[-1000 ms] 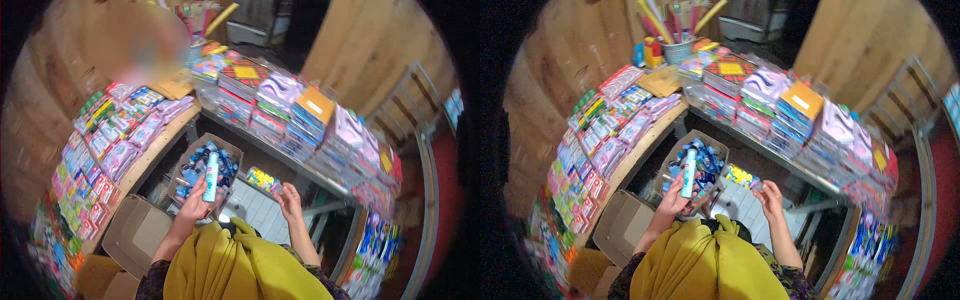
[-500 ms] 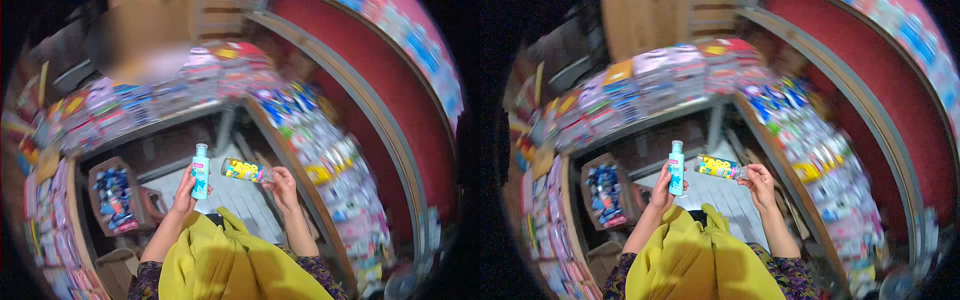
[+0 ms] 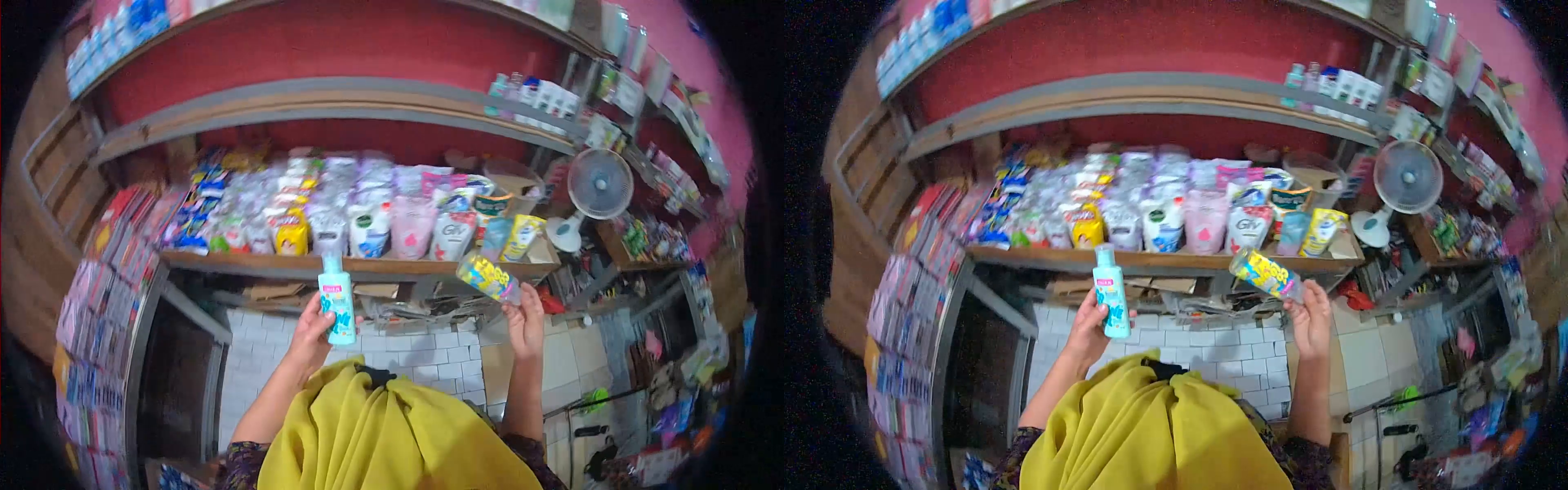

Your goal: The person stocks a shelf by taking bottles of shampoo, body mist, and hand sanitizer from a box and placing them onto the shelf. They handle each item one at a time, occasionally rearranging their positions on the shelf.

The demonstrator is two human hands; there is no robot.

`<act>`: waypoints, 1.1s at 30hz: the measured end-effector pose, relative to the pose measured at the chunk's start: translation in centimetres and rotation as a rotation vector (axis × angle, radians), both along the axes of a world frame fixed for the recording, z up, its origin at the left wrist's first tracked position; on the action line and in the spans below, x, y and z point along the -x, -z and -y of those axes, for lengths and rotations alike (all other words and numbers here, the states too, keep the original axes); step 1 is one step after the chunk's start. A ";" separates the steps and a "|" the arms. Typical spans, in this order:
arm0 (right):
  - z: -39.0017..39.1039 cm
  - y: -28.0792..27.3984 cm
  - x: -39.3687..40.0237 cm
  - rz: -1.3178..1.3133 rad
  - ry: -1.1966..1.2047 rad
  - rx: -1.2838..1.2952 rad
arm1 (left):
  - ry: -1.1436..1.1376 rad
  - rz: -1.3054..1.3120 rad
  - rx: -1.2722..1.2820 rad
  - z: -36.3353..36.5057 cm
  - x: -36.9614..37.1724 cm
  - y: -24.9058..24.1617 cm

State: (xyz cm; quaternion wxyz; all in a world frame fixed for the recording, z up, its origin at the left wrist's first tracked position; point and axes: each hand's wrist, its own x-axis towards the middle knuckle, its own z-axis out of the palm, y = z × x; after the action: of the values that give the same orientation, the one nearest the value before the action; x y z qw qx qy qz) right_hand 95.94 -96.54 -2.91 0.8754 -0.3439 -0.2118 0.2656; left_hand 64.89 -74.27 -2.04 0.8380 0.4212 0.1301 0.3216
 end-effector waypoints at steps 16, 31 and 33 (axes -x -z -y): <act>-6.2 3.1 1.0 -0.138 -0.018 -0.119 | 0.226 0.056 -0.152 -7.8 -7.6 -0.8; -4.1 -4.2 -15.3 0.123 0.347 -0.141 | 0.142 0.092 -0.684 -15.2 -29.8 -14.2; -3.0 -5.5 -20.3 0.222 0.398 -0.174 | 0.065 0.140 -0.748 -16.2 -34.1 -17.5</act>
State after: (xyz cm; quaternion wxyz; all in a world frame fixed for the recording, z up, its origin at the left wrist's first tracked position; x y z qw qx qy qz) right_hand 116.25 -93.52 2.61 0.9082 -0.3294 -0.2566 0.0292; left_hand 98.98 -58.04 15.46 0.6430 0.6789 -0.0671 0.3481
